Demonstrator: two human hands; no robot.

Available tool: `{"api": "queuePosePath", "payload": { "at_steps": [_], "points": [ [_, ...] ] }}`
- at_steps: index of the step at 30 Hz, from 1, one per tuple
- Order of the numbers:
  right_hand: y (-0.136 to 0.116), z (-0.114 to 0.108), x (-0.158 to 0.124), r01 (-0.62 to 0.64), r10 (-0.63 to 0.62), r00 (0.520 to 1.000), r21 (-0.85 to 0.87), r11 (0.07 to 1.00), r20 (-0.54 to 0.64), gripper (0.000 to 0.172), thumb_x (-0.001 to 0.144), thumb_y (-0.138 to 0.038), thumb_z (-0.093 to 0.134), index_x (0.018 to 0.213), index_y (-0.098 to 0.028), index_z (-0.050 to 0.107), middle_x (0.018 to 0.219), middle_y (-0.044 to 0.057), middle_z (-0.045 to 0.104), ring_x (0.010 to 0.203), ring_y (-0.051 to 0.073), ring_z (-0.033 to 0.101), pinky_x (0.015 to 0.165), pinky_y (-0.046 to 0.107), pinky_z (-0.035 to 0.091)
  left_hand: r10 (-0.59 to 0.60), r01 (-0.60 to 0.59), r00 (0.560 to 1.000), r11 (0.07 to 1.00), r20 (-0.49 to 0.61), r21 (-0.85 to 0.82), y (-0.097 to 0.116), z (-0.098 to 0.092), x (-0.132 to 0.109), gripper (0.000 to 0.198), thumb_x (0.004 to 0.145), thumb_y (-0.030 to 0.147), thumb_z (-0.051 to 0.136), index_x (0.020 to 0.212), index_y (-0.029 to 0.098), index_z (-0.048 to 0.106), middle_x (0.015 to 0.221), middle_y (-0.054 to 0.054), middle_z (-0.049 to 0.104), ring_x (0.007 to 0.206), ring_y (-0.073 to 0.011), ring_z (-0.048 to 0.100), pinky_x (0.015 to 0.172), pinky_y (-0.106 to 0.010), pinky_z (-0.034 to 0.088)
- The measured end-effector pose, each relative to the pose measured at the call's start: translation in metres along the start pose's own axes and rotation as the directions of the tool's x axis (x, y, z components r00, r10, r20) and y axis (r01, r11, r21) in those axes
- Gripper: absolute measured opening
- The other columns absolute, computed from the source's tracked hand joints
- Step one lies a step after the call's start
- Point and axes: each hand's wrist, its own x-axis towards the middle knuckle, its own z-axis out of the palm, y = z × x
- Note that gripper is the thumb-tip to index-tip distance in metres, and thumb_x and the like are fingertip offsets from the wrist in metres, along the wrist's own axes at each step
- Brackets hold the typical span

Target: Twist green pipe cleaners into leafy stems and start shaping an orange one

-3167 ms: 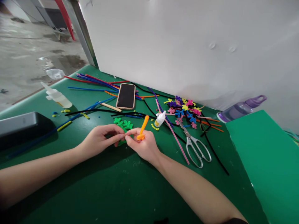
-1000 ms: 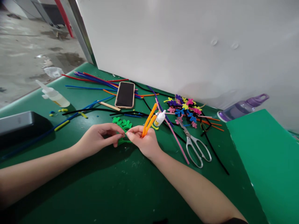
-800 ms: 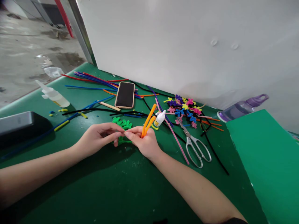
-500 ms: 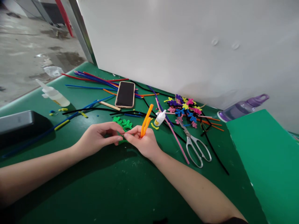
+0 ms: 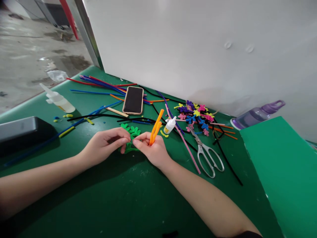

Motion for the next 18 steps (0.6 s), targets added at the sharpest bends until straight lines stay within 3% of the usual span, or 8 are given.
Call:
{"api": "queuePosePath", "payload": {
  "at_steps": [11,15,18],
  "points": [
    [0.0027,-0.0006,0.0007,0.006,-0.006,1.000,0.020,1.000,0.003,0.018,0.074,-0.034,0.069,0.076,-0.018,0.062,0.049,-0.007,0.041,0.044,0.006,0.034,0.045,0.022,0.027,0.030,-0.034,0.994,0.999,0.106,0.035,-0.0004,0.0006,-0.0032,0.019,0.090,0.026,0.045,0.081,0.014,0.058,0.077,-0.001,0.056,0.058,-0.0086,0.057,0.061,-0.024,0.047],
    [0.0016,0.0002,0.0008,0.007,-0.007,1.000,0.048,0.999,0.019,0.017,0.075,-0.033,0.068,0.076,-0.018,0.061,0.050,-0.007,0.044,0.044,0.006,0.035,0.045,0.022,0.027,0.003,-0.003,0.995,1.000,0.099,0.001,-0.0002,0.0019,-0.0047,0.017,0.091,0.025,0.043,0.087,0.015,0.056,0.077,-0.001,0.059,0.057,-0.0089,0.058,0.056,-0.023,0.048],
    [0.0005,0.0013,-0.0001,0.011,-0.012,1.000,0.048,0.999,0.024,0.014,0.077,-0.031,0.066,0.079,-0.018,0.060,0.049,-0.008,0.042,0.043,0.006,0.034,0.044,0.021,0.027,0.029,-0.029,0.999,1.000,0.032,0.001,-0.0015,0.0032,-0.0048,0.012,0.088,0.023,0.049,0.095,0.015,0.055,0.076,0.000,0.058,0.058,-0.0095,0.059,0.057,-0.023,0.049]
  ]
}}
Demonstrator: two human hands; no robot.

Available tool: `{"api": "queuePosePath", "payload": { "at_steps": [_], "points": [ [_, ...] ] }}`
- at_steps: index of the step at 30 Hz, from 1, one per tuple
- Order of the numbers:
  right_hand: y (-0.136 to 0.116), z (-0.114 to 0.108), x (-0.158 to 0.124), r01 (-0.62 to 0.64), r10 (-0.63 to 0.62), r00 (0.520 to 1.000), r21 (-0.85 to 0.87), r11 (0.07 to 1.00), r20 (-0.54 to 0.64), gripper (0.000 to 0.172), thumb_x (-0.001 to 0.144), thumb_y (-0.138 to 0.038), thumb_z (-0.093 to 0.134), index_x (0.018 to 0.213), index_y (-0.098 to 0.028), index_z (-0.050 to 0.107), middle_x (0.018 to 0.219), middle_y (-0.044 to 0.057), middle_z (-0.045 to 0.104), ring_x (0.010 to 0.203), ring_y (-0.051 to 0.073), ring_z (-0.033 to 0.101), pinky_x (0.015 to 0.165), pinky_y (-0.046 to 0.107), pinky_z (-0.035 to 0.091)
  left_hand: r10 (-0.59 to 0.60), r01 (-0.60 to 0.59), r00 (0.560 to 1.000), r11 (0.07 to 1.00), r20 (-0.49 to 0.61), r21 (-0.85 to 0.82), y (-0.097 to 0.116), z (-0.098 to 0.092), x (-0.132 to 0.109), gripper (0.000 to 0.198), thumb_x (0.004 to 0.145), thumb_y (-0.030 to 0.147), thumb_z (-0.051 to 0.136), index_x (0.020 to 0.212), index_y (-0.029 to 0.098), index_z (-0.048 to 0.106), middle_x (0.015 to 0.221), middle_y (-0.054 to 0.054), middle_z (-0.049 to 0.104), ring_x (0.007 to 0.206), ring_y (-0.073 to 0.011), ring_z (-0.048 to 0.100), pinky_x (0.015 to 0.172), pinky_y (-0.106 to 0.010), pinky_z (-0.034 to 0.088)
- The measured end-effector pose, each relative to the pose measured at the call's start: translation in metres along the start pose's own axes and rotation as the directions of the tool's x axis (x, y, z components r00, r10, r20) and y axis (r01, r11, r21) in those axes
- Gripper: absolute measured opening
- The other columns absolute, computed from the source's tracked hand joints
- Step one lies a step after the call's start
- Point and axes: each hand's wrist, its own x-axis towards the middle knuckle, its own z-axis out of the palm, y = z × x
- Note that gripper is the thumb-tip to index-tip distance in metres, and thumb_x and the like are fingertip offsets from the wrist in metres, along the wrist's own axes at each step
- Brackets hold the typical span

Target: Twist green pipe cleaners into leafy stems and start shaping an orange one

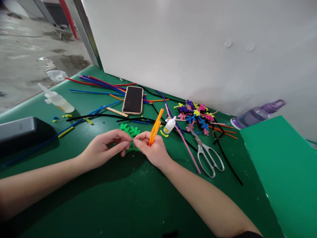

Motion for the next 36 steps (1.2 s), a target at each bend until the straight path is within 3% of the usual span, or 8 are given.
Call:
{"api": "queuePosePath", "payload": {
  "at_steps": [8,13,19,22,27,31,34,36],
  "points": [
    [-0.003,0.004,-0.003,0.068,-0.045,0.990,0.169,0.983,-0.134,0.010,0.087,-0.032,0.052,0.085,-0.023,0.047,0.056,-0.010,0.029,0.040,0.004,0.021,0.035,0.017,0.020,0.020,-0.011,0.988,0.998,-0.154,0.063,-0.003,-0.001,0.003,0.016,0.085,0.023,0.054,0.098,0.015,0.056,0.076,-0.002,0.060,0.062,-0.0122,0.060,0.062,-0.026,0.050],
    [-0.003,0.006,-0.005,0.074,-0.075,0.997,0.193,0.978,0.000,0.026,0.093,-0.037,0.042,0.083,-0.018,0.056,0.056,-0.008,0.026,0.042,0.004,0.021,0.037,0.018,0.024,-0.013,0.021,0.990,0.998,-0.144,0.059,-0.002,-0.002,0.004,0.015,0.086,0.024,0.050,0.095,0.015,0.058,0.081,-0.004,0.060,0.064,-0.0122,0.060,0.063,-0.026,0.049],
    [-0.014,0.011,-0.015,-0.117,0.088,0.962,0.097,0.988,0.260,0.029,0.093,-0.038,0.041,0.087,-0.017,0.059,0.050,-0.009,0.031,0.038,0.004,0.026,0.037,0.019,0.033,0.085,-0.077,0.991,0.994,-0.103,0.077,-0.005,-0.006,0.002,0.024,0.085,0.027,0.053,0.104,0.017,0.063,0.077,-0.001,0.057,0.064,-0.0113,0.055,0.061,-0.025,0.047],
    [-0.017,0.013,-0.020,-0.167,0.159,0.926,-0.006,0.986,0.342,0.030,0.093,-0.040,0.041,0.090,-0.016,0.060,0.049,-0.009,0.032,0.037,0.004,0.026,0.035,0.017,0.029,0.100,-0.101,0.995,0.995,-0.020,-0.017,-0.007,-0.006,0.001,0.015,0.083,0.026,0.058,0.092,0.017,0.066,0.066,0.000,0.058,0.062,-0.0118,0.055,0.064,-0.026,0.048],
    [-0.015,0.018,-0.025,-0.215,0.252,0.876,-0.135,0.967,0.412,0.032,0.093,-0.040,0.041,0.096,-0.015,0.060,0.053,-0.008,0.035,0.039,0.004,0.033,0.037,0.018,0.033,-0.019,0.031,0.998,0.977,0.056,-0.212,-0.004,-0.003,-0.002,0.017,0.082,0.029,0.059,0.085,0.015,0.068,0.066,0.000,0.061,0.046,-0.0090,0.053,0.048,-0.023,0.044],
    [-0.012,0.018,-0.023,-0.148,0.184,0.927,-0.134,0.980,0.327,0.027,0.091,-0.038,0.046,0.102,-0.016,0.057,0.055,-0.008,0.038,0.042,0.005,0.038,0.041,0.020,0.038,-0.115,0.088,0.981,0.982,-0.158,-0.167,-0.001,-0.002,0.000,0.022,0.082,0.032,0.058,0.078,0.014,0.068,0.054,0.002,0.055,0.045,-0.0073,0.048,0.044,-0.019,0.038],
    [-0.010,0.016,-0.018,-0.066,0.085,0.982,-0.120,0.991,0.167,0.027,0.088,-0.039,0.050,0.100,-0.016,0.059,0.053,-0.008,0.040,0.041,0.005,0.039,0.043,0.020,0.038,-0.119,0.062,0.901,0.987,-0.418,-0.147,-0.004,-0.005,0.005,0.023,0.085,0.033,0.055,0.079,0.015,0.068,0.050,0.004,0.050,0.044,-0.0059,0.043,0.044,-0.018,0.034],
    [-0.009,0.013,-0.014,-0.009,0.018,0.997,-0.131,0.991,0.072,0.029,0.088,-0.041,0.050,0.096,-0.015,0.061,0.051,-0.007,0.042,0.042,0.006,0.041,0.043,0.020,0.036,-0.112,0.032,0.854,0.986,-0.508,-0.164,-0.007,-0.007,0.009,0.023,0.086,0.033,0.053,0.080,0.015,0.068,0.050,0.004,0.049,0.044,-0.0062,0.042,0.044,-0.019,0.034]
  ]
}}
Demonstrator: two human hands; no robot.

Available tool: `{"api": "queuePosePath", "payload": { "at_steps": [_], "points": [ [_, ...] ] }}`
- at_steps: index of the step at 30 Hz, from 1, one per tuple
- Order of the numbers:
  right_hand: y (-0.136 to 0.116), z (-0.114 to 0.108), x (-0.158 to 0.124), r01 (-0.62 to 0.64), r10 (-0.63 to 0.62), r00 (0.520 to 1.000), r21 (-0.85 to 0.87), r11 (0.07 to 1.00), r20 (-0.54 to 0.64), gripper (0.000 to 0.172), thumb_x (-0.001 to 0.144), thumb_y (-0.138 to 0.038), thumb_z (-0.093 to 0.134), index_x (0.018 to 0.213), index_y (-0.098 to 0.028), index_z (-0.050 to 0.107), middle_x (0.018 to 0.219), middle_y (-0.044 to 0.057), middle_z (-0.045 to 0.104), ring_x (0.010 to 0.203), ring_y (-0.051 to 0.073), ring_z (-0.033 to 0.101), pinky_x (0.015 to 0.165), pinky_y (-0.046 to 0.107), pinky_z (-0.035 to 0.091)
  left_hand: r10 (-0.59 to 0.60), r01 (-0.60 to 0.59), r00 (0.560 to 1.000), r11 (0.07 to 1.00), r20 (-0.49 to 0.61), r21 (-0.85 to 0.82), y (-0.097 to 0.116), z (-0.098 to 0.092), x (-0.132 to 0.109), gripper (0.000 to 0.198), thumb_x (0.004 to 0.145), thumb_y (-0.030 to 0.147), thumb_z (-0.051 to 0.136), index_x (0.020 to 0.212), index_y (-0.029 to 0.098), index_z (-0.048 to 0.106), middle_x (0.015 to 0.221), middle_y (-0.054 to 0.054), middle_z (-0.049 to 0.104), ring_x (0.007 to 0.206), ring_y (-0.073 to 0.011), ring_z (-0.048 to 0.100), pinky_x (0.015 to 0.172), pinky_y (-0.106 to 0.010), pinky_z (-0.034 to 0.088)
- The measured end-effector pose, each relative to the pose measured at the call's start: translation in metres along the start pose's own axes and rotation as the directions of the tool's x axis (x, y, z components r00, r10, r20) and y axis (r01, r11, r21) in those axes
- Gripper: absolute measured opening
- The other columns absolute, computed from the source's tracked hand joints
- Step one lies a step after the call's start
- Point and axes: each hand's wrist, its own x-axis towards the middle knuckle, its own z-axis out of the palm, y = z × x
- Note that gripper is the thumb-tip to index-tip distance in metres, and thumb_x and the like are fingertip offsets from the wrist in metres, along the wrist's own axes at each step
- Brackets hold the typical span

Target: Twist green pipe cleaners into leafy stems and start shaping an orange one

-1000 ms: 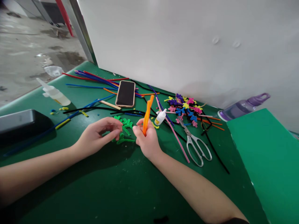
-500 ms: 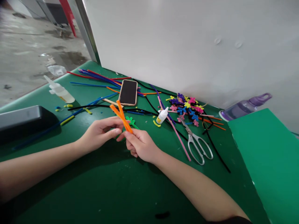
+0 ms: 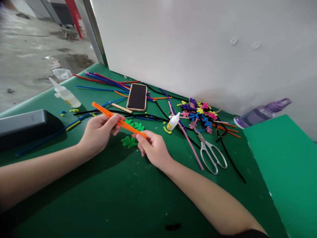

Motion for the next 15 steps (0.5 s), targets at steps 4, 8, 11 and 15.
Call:
{"api": "queuePosePath", "payload": {
  "at_steps": [4,8,11,15],
  "points": [
    [0.0017,-0.0031,0.0038,0.074,-0.073,0.994,0.009,0.997,-0.077,0.029,0.089,-0.042,0.048,0.090,-0.017,0.062,0.049,-0.006,0.045,0.042,0.007,0.042,0.043,0.021,0.034,0.006,-0.007,0.999,1.000,-0.032,-0.023,-0.0027,0.0001,0.0040,0.024,0.086,0.034,0.053,0.081,0.016,0.068,0.052,0.003,0.051,0.045,-0.0074,0.044,0.047,-0.021,0.035],
    [0.0012,-0.0020,0.0024,0.118,-0.116,0.988,0.011,0.993,-0.104,0.028,0.089,-0.041,0.047,0.080,-0.018,0.060,0.048,-0.007,0.045,0.042,0.007,0.042,0.045,0.022,0.036,0.001,-0.001,0.999,1.000,-0.035,-0.021,-0.0030,0.0007,0.0025,0.025,0.086,0.036,0.053,0.082,0.016,0.068,0.052,0.002,0.052,0.045,-0.0085,0.046,0.047,-0.022,0.036],
    [0.0002,-0.0009,0.0005,0.154,-0.157,0.981,-0.032,0.988,-0.115,0.034,0.091,-0.039,0.044,0.068,-0.018,0.057,0.047,-0.006,0.045,0.044,0.008,0.044,0.052,0.025,0.040,-0.011,0.010,0.999,0.999,-0.032,-0.048,-0.0033,0.0004,0.0023,0.024,0.086,0.035,0.053,0.083,0.016,0.067,0.055,0.002,0.053,0.045,-0.0083,0.046,0.046,-0.022,0.036],
    [0.0007,0.0000,-0.0018,0.155,-0.161,0.981,-0.063,0.986,-0.110,0.033,0.092,-0.036,0.043,0.074,-0.017,0.062,0.046,-0.006,0.044,0.043,0.008,0.043,0.050,0.024,0.038,-0.048,0.047,0.999,0.984,-0.002,-0.169,-0.0044,-0.0009,0.0030,0.024,0.085,0.035,0.054,0.082,0.014,0.065,0.060,0.001,0.055,0.046,-0.0069,0.047,0.047,-0.021,0.038]
  ]
}}
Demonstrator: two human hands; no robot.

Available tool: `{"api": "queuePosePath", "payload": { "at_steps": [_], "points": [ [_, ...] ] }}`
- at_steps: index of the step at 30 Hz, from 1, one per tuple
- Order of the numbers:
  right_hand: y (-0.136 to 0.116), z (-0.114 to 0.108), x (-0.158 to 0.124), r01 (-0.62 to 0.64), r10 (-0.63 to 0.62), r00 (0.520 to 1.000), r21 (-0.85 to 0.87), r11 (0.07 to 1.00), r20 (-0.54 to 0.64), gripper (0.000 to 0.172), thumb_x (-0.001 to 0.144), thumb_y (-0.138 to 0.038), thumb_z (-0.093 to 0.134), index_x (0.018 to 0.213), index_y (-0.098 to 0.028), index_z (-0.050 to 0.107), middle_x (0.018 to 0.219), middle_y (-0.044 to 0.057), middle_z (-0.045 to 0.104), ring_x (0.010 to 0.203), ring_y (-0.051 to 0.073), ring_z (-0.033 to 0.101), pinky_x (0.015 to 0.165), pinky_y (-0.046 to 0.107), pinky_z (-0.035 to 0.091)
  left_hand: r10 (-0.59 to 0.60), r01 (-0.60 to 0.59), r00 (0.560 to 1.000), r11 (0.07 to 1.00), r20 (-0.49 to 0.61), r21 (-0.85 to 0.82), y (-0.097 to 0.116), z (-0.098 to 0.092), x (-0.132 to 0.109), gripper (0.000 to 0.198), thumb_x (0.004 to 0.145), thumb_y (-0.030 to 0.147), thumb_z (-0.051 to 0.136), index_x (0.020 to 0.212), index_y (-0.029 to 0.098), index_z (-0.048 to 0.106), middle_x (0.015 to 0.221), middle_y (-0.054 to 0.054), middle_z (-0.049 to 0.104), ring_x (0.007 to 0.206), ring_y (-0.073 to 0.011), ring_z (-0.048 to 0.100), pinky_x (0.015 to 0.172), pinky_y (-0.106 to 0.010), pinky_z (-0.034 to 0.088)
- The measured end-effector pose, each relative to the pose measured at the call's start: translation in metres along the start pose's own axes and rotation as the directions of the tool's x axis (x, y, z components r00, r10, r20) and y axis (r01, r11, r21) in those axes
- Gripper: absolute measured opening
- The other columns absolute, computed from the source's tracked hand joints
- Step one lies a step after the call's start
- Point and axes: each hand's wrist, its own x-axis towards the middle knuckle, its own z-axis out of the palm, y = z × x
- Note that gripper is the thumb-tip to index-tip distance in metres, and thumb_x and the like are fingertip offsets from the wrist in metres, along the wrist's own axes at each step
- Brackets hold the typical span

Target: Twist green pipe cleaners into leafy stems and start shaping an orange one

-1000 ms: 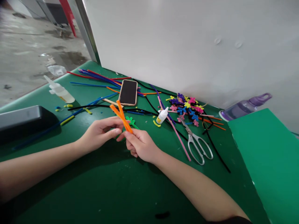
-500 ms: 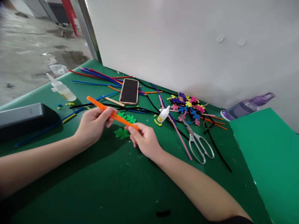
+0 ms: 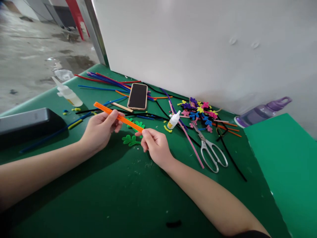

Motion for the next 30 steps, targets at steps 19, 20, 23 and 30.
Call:
{"api": "queuePosePath", "payload": {
  "at_steps": [19,20,23,30],
  "points": [
    [0.003,-0.002,-0.002,0.045,-0.018,0.968,0.101,0.994,-0.252,0.030,0.089,-0.036,0.048,0.068,-0.018,0.059,0.046,-0.004,0.047,0.041,0.009,0.044,0.040,0.023,0.032,-0.044,0.047,0.998,0.996,0.042,-0.075,0.005,0.003,-0.010,0.019,0.079,0.032,0.063,0.082,0.013,0.062,0.070,-0.002,0.065,0.050,-0.0081,0.055,0.052,-0.021,0.045],
    [0.002,-0.002,-0.002,0.050,-0.017,0.961,0.114,0.992,-0.274,0.030,0.089,-0.037,0.048,0.069,-0.018,0.060,0.049,-0.003,0.051,0.040,0.008,0.043,0.039,0.023,0.032,-0.039,0.042,0.998,0.997,0.053,-0.063,0.006,0.003,-0.011,0.018,0.077,0.031,0.065,0.080,0.013,0.062,0.070,-0.002,0.066,0.050,-0.0085,0.056,0.051,-0.022,0.046],
    [-0.001,-0.001,-0.002,0.078,-0.015,0.942,0.175,0.981,-0.336,0.031,0.088,-0.039,0.048,0.067,-0.019,0.059,0.062,0.001,0.063,0.039,0.006,0.044,0.045,0.025,0.042,-0.017,0.018,0.995,1.000,0.101,-0.005,0.009,0.004,-0.016,0.016,0.075,0.029,0.067,0.077,0.013,0.063,0.070,-0.003,0.069,0.048,-0.0099,0.058,0.052,-0.023,0.048],
    [-0.002,0.006,-0.007,0.026,0.068,0.955,0.310,0.950,-0.290,0.020,0.081,-0.037,0.061,0.089,-0.020,0.067,0.071,0.001,0.065,0.050,0.009,0.054,0.060,0.031,0.051,-0.031,-0.006,0.974,0.986,0.225,0.166,0.013,0.006,-0.031,0.014,0.075,0.028,0.068,0.078,0.014,0.067,0.070,-0.003,0.072,0.051,-0.0123,0.063,0.058,-0.025,0.054]
  ]
}}
